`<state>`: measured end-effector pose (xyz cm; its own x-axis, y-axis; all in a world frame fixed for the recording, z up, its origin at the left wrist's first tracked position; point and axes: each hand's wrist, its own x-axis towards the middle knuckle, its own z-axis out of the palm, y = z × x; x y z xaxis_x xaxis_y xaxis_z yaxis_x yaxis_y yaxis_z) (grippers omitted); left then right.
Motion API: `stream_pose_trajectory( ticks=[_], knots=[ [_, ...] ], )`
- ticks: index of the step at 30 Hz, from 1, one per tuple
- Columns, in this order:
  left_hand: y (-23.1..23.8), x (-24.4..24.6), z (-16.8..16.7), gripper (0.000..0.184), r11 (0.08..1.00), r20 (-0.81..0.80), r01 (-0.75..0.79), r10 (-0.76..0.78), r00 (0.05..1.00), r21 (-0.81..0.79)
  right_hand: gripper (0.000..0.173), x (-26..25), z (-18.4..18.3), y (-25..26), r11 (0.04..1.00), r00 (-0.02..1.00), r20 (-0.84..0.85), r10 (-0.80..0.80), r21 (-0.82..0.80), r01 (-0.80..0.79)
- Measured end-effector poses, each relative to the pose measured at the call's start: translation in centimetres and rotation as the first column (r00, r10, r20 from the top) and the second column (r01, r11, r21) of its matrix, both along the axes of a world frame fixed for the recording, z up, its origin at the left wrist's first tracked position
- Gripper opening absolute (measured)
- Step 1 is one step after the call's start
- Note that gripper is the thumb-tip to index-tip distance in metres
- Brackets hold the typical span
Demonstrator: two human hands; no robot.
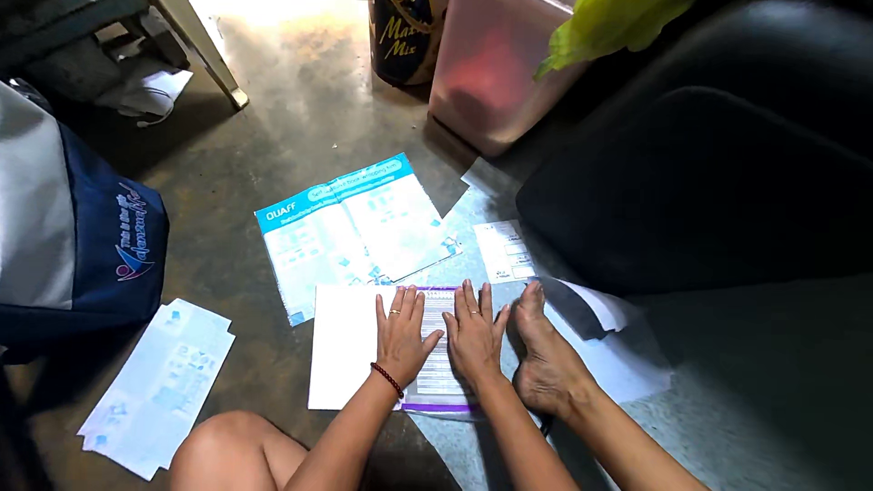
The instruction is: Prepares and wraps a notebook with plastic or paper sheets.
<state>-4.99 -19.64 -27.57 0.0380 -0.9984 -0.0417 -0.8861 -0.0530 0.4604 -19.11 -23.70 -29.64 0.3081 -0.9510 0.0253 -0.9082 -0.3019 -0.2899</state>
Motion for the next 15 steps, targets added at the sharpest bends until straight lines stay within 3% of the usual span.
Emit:
stream_pose_trajectory(
  ticks=[3, 9, 12, 15],
  knots=[
    [-0.2, 0.7, 0.2, 0.066, 0.998, -0.032, 0.040, -0.039, 0.999, 0.041, 0.048, 0.5, -0.8, 0.1, 0.991, 0.991, 0.067, 0.119, -0.068, -0.114],
    [0.2, 0.4, -0.8, 0.057, 0.991, -0.043, -0.004, -0.002, 0.999, -0.134, 0.058, 1.1, -0.9, -0.9, 0.966, 0.970, 0.049, 0.239, -0.113, -0.232],
    [0.2, 0.4, -0.5, 0.060, 0.995, -0.062, -0.007, 0.000, 0.998, -0.103, 0.056, 1.1, -0.2, -0.9, 0.973, 0.968, 0.100, 0.232, -0.018, -0.231],
    [0.1, 0.6, -0.4, 0.060, 0.994, -0.102, -0.021, 0.010, 0.995, -0.107, 0.061, 1.0, 2.9, -1.3, 0.948, 0.966, 0.128, 0.226, 0.199, -0.249]
  ],
)
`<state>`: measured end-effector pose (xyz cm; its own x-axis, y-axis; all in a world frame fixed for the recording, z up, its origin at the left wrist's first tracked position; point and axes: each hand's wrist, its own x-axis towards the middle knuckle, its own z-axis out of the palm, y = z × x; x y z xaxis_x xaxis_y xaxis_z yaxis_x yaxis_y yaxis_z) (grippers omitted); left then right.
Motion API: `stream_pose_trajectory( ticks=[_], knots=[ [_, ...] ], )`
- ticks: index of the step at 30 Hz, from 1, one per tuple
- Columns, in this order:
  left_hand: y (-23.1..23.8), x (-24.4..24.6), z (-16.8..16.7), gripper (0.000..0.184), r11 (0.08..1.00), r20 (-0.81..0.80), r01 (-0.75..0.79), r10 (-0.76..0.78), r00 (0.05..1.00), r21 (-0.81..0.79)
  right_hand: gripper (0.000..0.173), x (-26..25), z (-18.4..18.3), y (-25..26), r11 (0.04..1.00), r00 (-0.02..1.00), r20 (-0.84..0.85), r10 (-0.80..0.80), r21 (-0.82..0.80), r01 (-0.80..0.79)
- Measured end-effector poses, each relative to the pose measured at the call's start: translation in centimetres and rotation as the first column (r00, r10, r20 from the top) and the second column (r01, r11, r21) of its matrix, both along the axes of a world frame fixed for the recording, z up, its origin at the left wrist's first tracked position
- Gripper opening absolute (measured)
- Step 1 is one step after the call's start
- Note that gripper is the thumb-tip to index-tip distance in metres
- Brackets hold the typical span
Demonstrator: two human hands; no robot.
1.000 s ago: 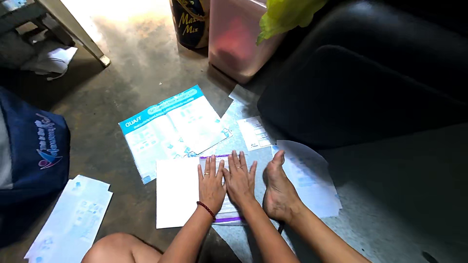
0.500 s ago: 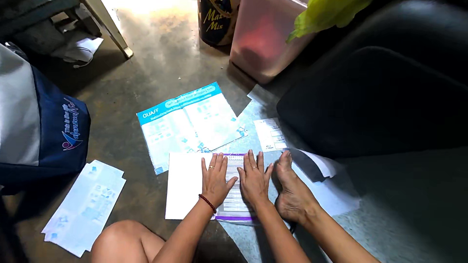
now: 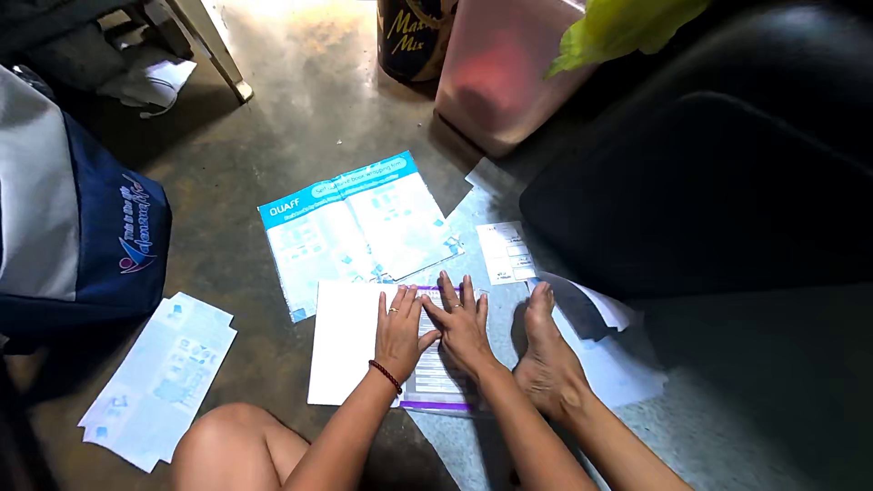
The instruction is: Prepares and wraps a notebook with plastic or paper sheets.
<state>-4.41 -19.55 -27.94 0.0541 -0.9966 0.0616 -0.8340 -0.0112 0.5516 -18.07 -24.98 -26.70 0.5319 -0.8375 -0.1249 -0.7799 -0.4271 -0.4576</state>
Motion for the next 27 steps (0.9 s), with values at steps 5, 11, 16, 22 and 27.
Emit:
stream_pose_trajectory(
  ticks=[5, 11, 16, 22, 27],
  knots=[
    [0.0, 0.0, 0.4, 0.057, 1.000, -0.007, 0.008, -0.008, 1.000, 0.029, 0.060, 0.3, 1.0, -0.7, 0.999, 0.994, -0.106, 0.000, 0.034, 0.004],
    [-0.2, 0.0, 1.3, 0.058, 0.988, 0.007, 0.025, -0.027, 1.000, 0.152, 0.059, 1.1, 1.8, -0.3, 0.973, 0.989, -0.135, -0.058, 0.216, 0.086],
    [-1.0, 0.5, 3.8, 0.065, 0.902, 0.034, 0.126, -0.154, 0.988, 0.414, 0.044, 0.1, 4.0, 0.2, 0.961, 0.989, -0.146, 0.004, 0.274, 0.037],
    [5.1, 1.9, 3.3, 0.055, 0.850, -0.066, 0.458, -0.458, 0.887, 0.258, 0.024, -3.7, 4.0, 6.3, 0.918, 0.865, 0.317, -0.389, 0.209, 0.336],
    [9.9, 1.9, 2.6, 0.080, 0.776, -0.087, 0.585, -0.583, 0.808, 0.237, 0.030, -6.7, 3.2, 11.6, 0.912, 0.846, 0.356, -0.398, 0.048, 0.408]
  ],
)
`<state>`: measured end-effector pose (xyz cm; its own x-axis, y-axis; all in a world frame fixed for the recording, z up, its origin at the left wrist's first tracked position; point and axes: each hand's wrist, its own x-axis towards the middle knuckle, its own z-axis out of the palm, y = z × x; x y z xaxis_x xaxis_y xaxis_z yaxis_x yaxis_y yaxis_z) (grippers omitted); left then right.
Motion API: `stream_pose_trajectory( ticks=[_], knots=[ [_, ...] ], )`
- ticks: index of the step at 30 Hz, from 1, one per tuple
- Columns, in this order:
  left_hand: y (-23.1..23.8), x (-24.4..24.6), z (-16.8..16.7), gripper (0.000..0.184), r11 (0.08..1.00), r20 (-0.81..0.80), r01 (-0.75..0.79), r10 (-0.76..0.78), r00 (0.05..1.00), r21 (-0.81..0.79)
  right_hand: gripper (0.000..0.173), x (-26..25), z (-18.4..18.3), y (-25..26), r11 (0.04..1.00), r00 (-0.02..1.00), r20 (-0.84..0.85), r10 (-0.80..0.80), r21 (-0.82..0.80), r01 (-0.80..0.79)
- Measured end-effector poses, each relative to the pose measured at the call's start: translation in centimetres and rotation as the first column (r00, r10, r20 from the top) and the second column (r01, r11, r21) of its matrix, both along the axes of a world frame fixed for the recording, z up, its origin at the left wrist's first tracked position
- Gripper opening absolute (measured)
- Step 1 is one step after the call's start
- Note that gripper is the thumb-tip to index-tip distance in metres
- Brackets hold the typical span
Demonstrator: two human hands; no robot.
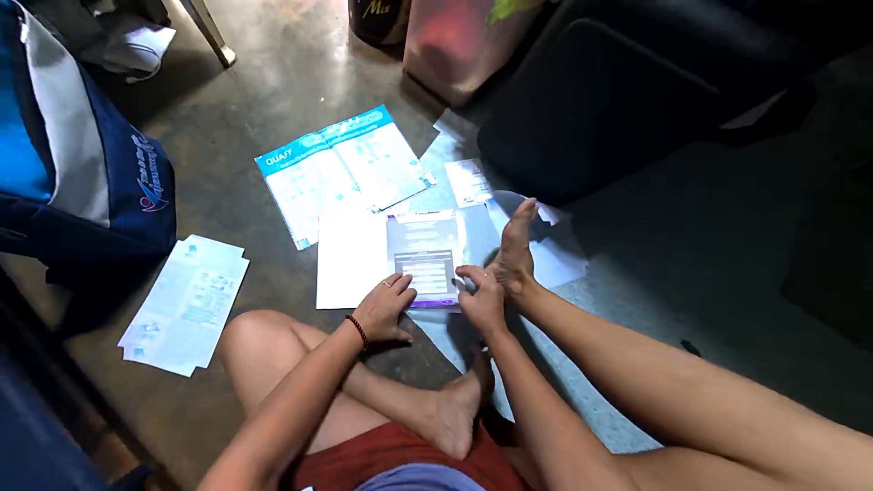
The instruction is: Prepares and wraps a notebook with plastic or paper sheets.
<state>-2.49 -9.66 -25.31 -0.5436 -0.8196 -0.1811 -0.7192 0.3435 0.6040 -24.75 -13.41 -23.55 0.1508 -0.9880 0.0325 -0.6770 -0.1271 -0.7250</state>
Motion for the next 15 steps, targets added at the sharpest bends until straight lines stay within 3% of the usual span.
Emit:
stream_pose_trajectory(
  ticks=[3, 6, 9, 15],
  knots=[
    [-0.2, -0.7, 0.3, 0.051, 0.999, -0.009, -0.052, 0.052, 0.999, 0.009, 0.040, -0.9, -0.1, 1.9, 0.990, 0.987, -0.097, 0.130, -0.050, -0.135],
    [-0.4, -0.9, -0.4, 0.025, 0.997, 0.012, -0.075, 0.075, 0.997, -0.019, 0.050, -1.1, 1.1, 3.1, 0.971, 0.943, -0.246, 0.226, 0.128, -0.199],
    [0.0, -0.6, -1.1, 0.024, 0.994, -0.013, -0.106, 0.106, 0.994, -0.031, 0.040, -1.4, 0.7, 3.0, 0.954, 0.927, -0.273, 0.256, 0.228, -0.197],
    [-0.3, -0.1, -2.1, 0.022, 0.992, -0.068, -0.122, 0.119, 0.991, -0.034, 0.019, -2.5, -2.0, 1.5, 0.963, 0.953, -0.200, 0.228, 0.190, -0.191]
  ],
)
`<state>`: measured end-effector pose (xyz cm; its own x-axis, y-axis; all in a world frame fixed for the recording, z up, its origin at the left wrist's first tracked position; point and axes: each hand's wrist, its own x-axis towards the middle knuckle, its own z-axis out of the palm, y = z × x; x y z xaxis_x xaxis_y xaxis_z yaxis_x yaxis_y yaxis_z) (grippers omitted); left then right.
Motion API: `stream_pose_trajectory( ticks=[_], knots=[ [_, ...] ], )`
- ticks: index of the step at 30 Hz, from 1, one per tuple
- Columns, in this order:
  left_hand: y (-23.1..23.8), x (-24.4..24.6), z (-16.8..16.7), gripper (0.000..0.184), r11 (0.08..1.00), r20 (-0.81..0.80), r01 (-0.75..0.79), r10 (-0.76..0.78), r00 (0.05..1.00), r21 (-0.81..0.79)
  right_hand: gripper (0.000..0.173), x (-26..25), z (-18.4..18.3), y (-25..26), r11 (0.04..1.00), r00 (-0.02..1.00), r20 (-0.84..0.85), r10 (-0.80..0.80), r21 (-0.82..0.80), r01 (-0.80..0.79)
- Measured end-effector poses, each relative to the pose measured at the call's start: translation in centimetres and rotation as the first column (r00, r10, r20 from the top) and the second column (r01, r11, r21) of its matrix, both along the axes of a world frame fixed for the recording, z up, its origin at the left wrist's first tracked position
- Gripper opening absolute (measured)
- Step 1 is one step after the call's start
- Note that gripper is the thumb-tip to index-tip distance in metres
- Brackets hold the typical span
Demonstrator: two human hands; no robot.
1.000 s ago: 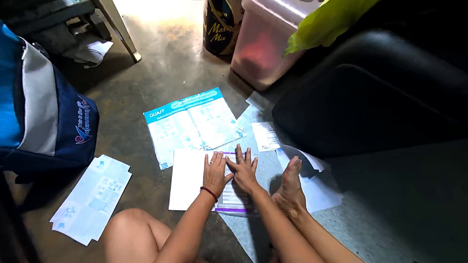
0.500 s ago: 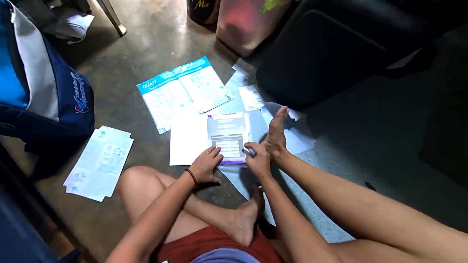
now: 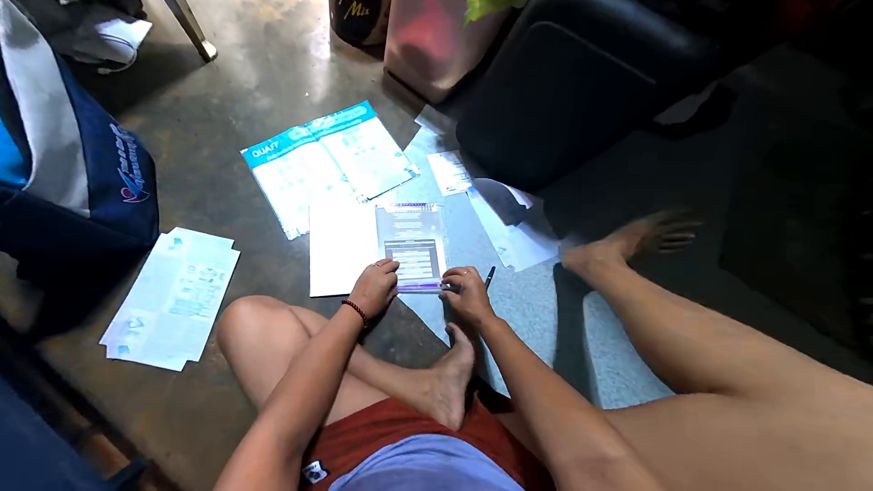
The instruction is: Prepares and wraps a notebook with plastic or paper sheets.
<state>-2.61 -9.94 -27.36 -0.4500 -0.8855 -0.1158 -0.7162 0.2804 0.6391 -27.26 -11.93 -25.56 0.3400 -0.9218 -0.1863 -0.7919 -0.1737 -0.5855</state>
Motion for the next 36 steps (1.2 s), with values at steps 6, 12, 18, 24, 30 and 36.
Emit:
stream_pose_trajectory(
  ticks=[6, 12, 18, 24, 30, 36],
  knots=[
    [-0.2, 0.3, 0.1, 0.017, 0.996, -0.114, -0.080, 0.084, 0.990, 0.037, 0.008, -0.6, -0.2, -1.6, 0.998, 0.991, 0.135, -0.001, 0.057, -0.007],
    [-0.5, 0.3, 0.2, 0.015, 0.990, -0.140, -0.131, 0.138, 0.980, 0.055, 0.007, -0.5, -0.7, -3.0, 0.998, 0.984, 0.180, 0.008, 0.066, -0.020],
    [-0.2, 0.1, -0.3, 0.019, 0.985, -0.164, -0.171, 0.172, 0.971, 0.024, 0.010, -0.1, -0.8, -3.4, 0.998, 0.984, 0.178, 0.000, 0.069, -0.012],
    [-0.3, -0.2, -0.5, 0.019, 0.979, -0.167, -0.202, 0.198, 0.966, -0.007, 0.014, 0.0, -0.8, -3.5, 0.997, 0.986, 0.164, -0.003, 0.077, -0.010],
    [-0.6, -0.7, 0.1, 0.018, 0.952, -0.137, -0.303, 0.305, 0.942, 0.036, 0.013, 0.0, -1.5, -3.3, 0.999, 0.983, 0.180, -0.018, 0.029, 0.014],
    [-1.0, -1.0, 0.4, 0.017, 0.955, -0.116, -0.292, 0.297, 0.948, 0.053, 0.033, 0.2, -1.2, -3.4, 0.997, 0.979, 0.190, -0.070, 0.028, 0.066]
  ],
)
